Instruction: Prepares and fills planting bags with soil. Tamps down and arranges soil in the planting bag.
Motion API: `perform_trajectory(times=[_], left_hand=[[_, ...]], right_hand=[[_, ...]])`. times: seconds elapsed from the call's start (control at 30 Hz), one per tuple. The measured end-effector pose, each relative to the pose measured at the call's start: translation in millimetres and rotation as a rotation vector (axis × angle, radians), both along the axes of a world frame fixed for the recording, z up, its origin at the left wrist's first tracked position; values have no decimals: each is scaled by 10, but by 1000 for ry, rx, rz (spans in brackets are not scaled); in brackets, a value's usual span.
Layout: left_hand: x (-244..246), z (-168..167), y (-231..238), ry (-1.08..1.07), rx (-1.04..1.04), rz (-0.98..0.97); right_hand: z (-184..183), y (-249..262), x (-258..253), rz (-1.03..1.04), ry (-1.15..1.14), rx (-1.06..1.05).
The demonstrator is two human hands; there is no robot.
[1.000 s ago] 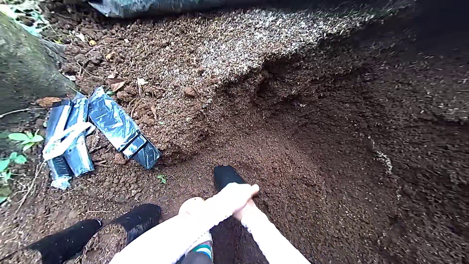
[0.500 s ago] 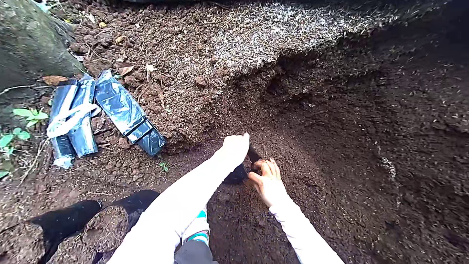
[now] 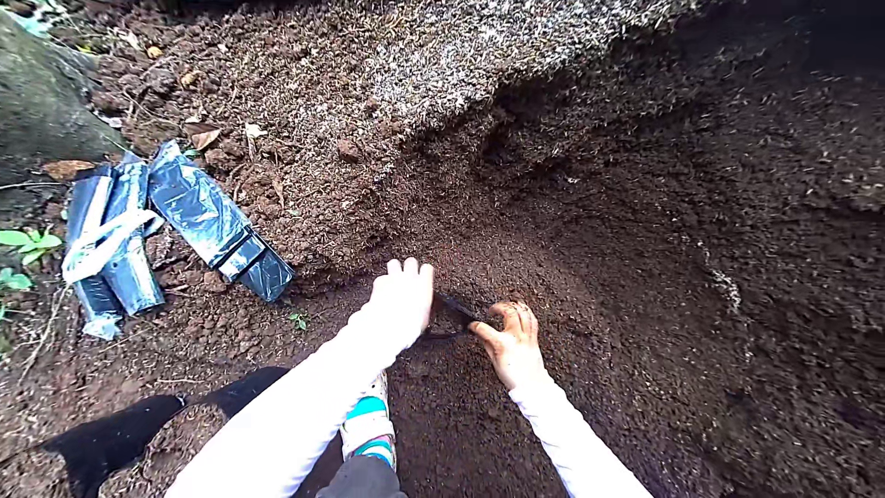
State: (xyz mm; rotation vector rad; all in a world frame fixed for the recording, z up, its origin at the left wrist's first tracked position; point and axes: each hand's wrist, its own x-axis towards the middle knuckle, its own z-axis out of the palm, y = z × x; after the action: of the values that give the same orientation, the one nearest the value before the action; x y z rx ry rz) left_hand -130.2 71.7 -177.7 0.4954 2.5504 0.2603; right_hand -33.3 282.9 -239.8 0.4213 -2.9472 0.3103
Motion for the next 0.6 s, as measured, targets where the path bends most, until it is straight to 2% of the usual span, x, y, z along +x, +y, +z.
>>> perform_trajectory(times=[0.03, 0.1, 0.17, 0.2, 0.27, 0.33, 0.4, 0.43, 0.5, 0.57, 0.6], left_hand=[[-20, -43, 88, 69, 63, -89], [-122, -236, 298, 125, 173, -391], [-253, -494, 446, 103, 247, -675], [-273, -517, 471, 11, 252, -680], [-214, -433, 420, -165, 284, -513], [-118, -358, 255, -112, 329, -533], [1, -406, 134, -43, 366, -543], [68, -428, 104, -48, 370, -522], [225, -455, 78, -86, 399, -434], [407, -460, 74, -112, 424, -362], [501, -471, 71, -110, 442, -345]], right_hand=[[-12, 5, 8, 14, 15, 2], [-22, 7, 44, 41, 47, 20], [-3, 32, 113, 42, 67, 25], [19, 58, 156, 28, 72, 6], [103, 96, 265, -11, 111, -61], [253, -4, 427, -49, 140, -189], [448, -250, 598, -65, 49, -353], [525, -400, 660, -80, -51, -406], [651, -664, 706, -154, -413, -411], [654, -802, 634, -228, -779, -342], [571, -828, 622, -240, -839, -296]])
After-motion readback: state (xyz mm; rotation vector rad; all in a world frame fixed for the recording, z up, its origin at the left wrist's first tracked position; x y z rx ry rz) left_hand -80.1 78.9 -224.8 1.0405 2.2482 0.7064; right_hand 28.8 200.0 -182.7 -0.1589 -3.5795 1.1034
